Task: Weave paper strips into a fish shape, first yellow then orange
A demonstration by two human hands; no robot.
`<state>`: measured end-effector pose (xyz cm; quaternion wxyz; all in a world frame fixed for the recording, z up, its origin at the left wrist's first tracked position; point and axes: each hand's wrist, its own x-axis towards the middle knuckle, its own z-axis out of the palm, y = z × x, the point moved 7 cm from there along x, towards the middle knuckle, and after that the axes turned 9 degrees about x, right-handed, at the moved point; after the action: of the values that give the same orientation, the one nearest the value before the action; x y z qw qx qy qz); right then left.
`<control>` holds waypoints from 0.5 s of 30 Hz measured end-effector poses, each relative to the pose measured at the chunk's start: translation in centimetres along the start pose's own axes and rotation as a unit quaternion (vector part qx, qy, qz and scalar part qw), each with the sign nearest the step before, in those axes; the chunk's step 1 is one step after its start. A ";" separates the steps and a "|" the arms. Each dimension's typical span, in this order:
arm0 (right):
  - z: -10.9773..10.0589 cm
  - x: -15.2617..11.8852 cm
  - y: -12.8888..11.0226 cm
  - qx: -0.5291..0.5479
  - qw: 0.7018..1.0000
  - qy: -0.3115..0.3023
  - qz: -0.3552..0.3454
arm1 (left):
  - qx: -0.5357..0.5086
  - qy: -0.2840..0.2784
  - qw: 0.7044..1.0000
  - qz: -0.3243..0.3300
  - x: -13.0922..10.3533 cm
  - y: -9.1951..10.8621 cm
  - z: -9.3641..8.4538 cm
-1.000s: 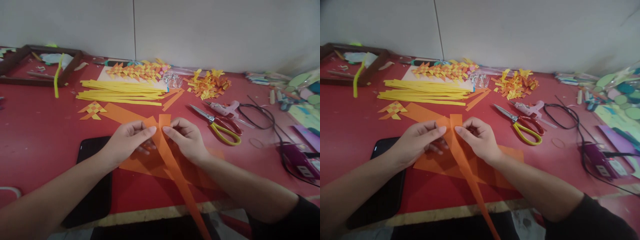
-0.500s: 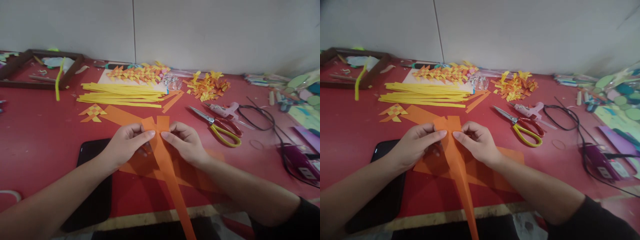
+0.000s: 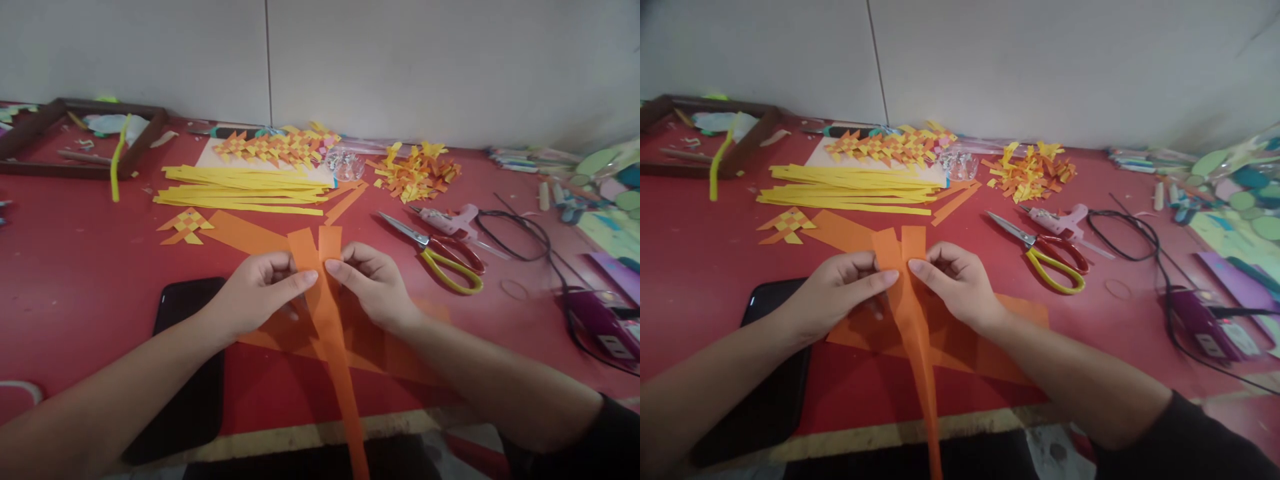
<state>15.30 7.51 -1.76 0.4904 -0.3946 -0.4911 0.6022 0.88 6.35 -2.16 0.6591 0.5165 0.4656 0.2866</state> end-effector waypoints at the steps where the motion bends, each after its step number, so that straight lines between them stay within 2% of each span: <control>1: 0.1 0.0 0.1 0.007 1.000 -0.010 0.008 | 0.008 0.001 1.000 0.003 0.0 0.1 0.0; 6: 0.8 -0.4 0.4 0.032 0.997 -0.046 0.044 | 0.002 0.019 1.000 0.010 -0.2 0.2 -0.3; 15: 0.8 -0.3 0.0 0.009 0.999 -0.035 0.003 | -0.028 0.036 0.999 0.008 -0.1 -0.5 -0.6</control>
<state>14.62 7.03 -1.64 0.4743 -0.3709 -0.5013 0.6214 0.27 6.38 -2.68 0.6536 0.4907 0.4768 0.3235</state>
